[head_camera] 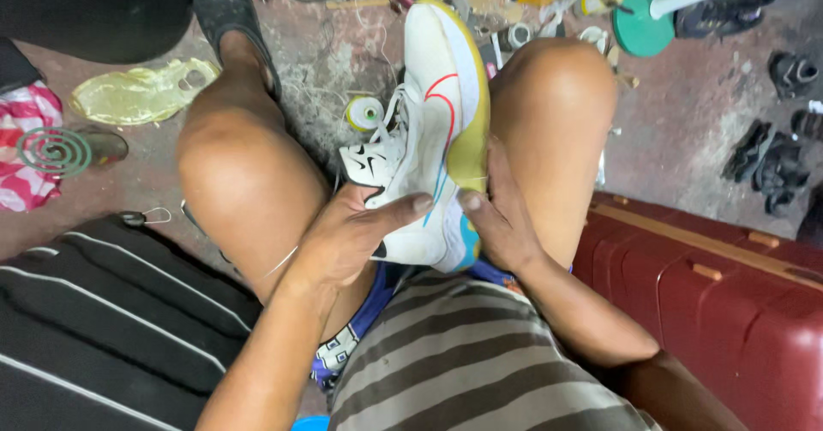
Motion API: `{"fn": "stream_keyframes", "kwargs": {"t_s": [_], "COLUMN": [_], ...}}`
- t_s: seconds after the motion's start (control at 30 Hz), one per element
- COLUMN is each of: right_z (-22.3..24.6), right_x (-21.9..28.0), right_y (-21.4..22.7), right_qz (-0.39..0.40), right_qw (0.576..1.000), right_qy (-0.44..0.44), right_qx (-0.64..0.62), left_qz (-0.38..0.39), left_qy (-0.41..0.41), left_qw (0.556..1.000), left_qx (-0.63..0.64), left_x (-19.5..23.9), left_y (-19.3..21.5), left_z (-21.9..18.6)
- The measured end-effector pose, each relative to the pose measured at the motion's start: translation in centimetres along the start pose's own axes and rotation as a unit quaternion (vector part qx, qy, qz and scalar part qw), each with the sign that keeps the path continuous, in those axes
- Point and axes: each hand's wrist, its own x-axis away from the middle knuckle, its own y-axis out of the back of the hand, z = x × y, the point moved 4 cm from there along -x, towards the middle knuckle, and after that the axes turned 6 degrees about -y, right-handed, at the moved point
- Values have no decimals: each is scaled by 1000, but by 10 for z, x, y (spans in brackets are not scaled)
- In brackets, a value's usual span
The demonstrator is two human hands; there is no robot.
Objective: The person sits on the floor and sews the sole of a white sneaker using a needle and thread. They repeatedly push the needle through the shoe's edge and pull the thread tight to secure the sole.
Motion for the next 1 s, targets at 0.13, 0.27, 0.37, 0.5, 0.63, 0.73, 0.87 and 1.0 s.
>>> {"fn": "stream_keyframes", "kwargs": {"t_s": [0.13,0.27,0.37,0.5,0.63,0.73,0.87,1.0], "right_z": [22,-7,-26,-29,-35,-74,-84,-34], "right_x": [0,9,11,19,32,42,57,58], "right_y": [27,68,95,130,167,171,148,118], "right_qz": [30,102,119,98,-89,-159,-87,12], "right_qw": [995,992,982,988,995,968,982,994], "right_qy": [42,-67,-95,-49,-11,-83,-86,93], "right_qx": [83,38,-112,-109,33,-175,-146,48], "left_qz": [3,-22,-44,-76,-108,-120,-205,-238], "left_qy": [-33,-32,-10,29,48,42,42,43], "left_qw": [999,999,999,994,993,991,978,970], "left_qx": [11,30,25,70,-26,-35,6,15], "left_x": [18,33,41,43,46,43,44,49], "left_y": [-9,-16,-25,-37,-36,-32,-30,-36], "left_z": [-12,-15,-11,9,30,44,57,56]}}
